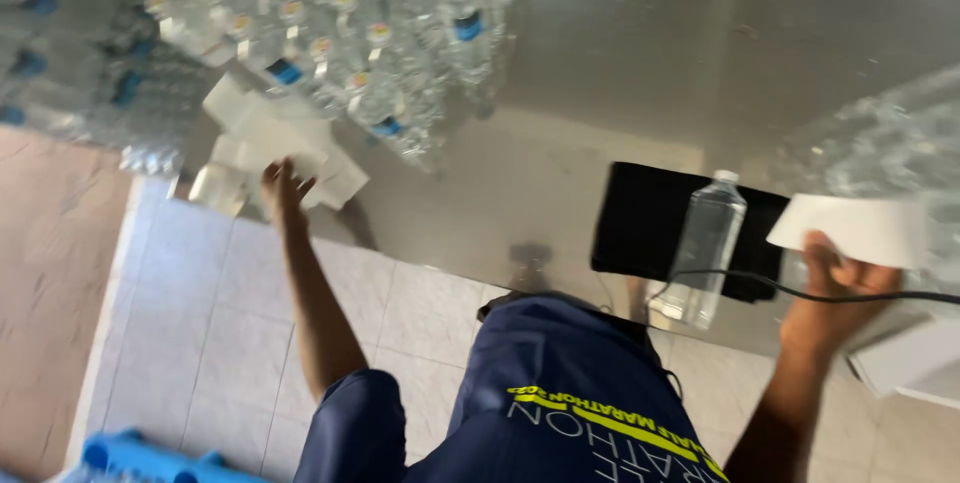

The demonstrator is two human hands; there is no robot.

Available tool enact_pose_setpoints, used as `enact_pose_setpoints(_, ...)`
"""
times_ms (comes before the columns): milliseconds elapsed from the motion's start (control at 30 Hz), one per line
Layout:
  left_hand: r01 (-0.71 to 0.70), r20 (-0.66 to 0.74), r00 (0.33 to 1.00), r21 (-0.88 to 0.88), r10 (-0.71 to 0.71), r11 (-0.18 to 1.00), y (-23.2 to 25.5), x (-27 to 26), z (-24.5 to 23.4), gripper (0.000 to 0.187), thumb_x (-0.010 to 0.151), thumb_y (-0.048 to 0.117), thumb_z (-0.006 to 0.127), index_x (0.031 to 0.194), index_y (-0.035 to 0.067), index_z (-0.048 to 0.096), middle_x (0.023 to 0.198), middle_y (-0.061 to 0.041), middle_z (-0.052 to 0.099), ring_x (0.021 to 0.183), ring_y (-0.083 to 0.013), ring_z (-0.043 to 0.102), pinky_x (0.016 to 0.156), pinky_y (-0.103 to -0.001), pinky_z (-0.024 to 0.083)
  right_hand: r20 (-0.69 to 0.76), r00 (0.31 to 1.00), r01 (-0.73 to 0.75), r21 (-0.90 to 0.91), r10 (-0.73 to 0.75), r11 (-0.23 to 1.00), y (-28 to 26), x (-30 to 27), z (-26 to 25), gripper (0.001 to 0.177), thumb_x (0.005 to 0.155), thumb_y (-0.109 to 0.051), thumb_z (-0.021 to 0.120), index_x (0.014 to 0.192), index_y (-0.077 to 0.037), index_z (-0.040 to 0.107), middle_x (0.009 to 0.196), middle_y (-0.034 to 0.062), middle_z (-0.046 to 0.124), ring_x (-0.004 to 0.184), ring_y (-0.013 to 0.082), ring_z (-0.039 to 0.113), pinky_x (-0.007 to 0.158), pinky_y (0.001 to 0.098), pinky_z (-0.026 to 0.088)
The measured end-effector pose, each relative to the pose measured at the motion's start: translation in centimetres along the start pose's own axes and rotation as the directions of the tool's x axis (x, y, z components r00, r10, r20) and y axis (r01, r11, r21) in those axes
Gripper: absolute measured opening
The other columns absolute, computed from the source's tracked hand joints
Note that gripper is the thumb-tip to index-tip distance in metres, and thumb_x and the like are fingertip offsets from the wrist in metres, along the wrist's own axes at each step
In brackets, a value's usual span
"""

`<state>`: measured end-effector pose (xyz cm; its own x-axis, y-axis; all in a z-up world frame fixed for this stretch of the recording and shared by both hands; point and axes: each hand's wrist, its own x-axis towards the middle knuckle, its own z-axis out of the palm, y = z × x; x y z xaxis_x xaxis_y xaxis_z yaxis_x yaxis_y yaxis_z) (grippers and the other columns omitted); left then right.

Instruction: Manually applying adhesive labels to plastic water bottles on a production table

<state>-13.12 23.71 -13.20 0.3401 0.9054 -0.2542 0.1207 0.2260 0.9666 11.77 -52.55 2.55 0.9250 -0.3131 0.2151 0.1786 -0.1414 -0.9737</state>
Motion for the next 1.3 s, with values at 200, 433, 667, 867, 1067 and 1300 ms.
enact_pose_setpoints(200,-0.206,-0.062,0.923,0.757,0.381,0.62,6.0,-15.0,9.0,0.055,0.104,0.01,0.082,0.148,-0.004,0.053,0.137,-0.034,0.046,0.119,-0.0506,0.047,0.082,-0.073,0.049,0.348,0.66,0.732,-0.498,-0.665,0.465,-4.9,-0.3,1.6,0.014,0.103,0.01,0.079,0.116,0.014,0.077,0.121,0.0335,0.075,0.11,0.052,0.072,0.097,0.0565,0.059)
enact_pose_setpoints(433,0.275,0.805,0.593,-0.168,-0.03,0.947,10.0,-35.7,28.2,0.043,0.116,0.033,0.052,0.131,-0.004,0.068,0.122,-0.028,0.077,0.119,-0.0392,0.076,0.099,-0.055,0.063,0.468,0.494,0.862,-0.155,-0.733,0.482,-9.6,-0.6,9.1,0.017,0.106,-0.014,0.073,0.107,-0.017,0.09,0.129,0.0157,0.076,0.113,0.0343,0.066,0.1,0.0466,0.059)
enact_pose_setpoints(667,0.362,0.95,0.309,-0.152,0.036,0.92,12.1,-37.5,34.5,0.045,0.113,0.032,0.065,0.14,-0.004,0.064,0.115,-0.02,0.078,0.104,-0.0265,0.08,0.09,-0.044,0.067,0.501,0.375,0.923,-0.127,-0.78,0.362,-11.3,-1.2,12.8,0.023,0.111,-0.011,0.066,0.117,-0.018,0.087,0.132,0.0126,0.075,0.106,0.0321,0.065,0.092,0.0453,0.057)
enact_pose_setpoints(867,0.226,0.955,0.296,-0.068,-0.002,0.972,15.0,-37.7,34.3,0.034,0.11,0.022,0.07,0.135,0.0,0.067,0.109,-0.009,0.076,0.094,-0.0162,0.077,0.08,-0.034,0.068,0.52,0.395,0.918,-0.186,-0.757,0.351,-12.5,-0.5,12.3,0.039,0.109,0.009,0.057,0.122,-0.017,0.082,0.129,0.0123,0.07,0.103,0.0337,0.065,0.085,0.0459,0.055)
enact_pose_setpoints(1067,0.11,0.924,0.381,-0.07,0.023,0.992,13.7,-37.6,35.3,0.033,0.111,0.017,0.068,0.139,0.001,0.065,0.115,-0.009,0.076,0.1,-0.0124,0.074,0.083,-0.029,0.066,0.54,0.785,0.539,-0.352,-0.304,0.766,-11.3,-1.1,9.9,0.094,0.091,0.009,0.086,0.17,-0.004,0.037,0.157,0.0251,0.034,0.134,0.0495,0.044,0.11,0.0593,0.052)
enact_pose_setpoints(1300,0.022,0.964,0.25,0.092,-0.094,0.996,13.3,-40.3,36.6,0.04,0.105,0.013,0.076,0.143,0.003,0.069,0.113,-0.014,0.08,0.096,-0.0159,0.076,0.08,-0.033,0.067,0.708,0.62,-0.649,0.222,0.338,0.728,-7.8,-2.6,6.2,0.03,0.112,-0.033,0.066,0.099,-0.009,0.077,0.111,0.0087,0.082,0.104,0.0217,0.079,0.093,0.0429,0.063)
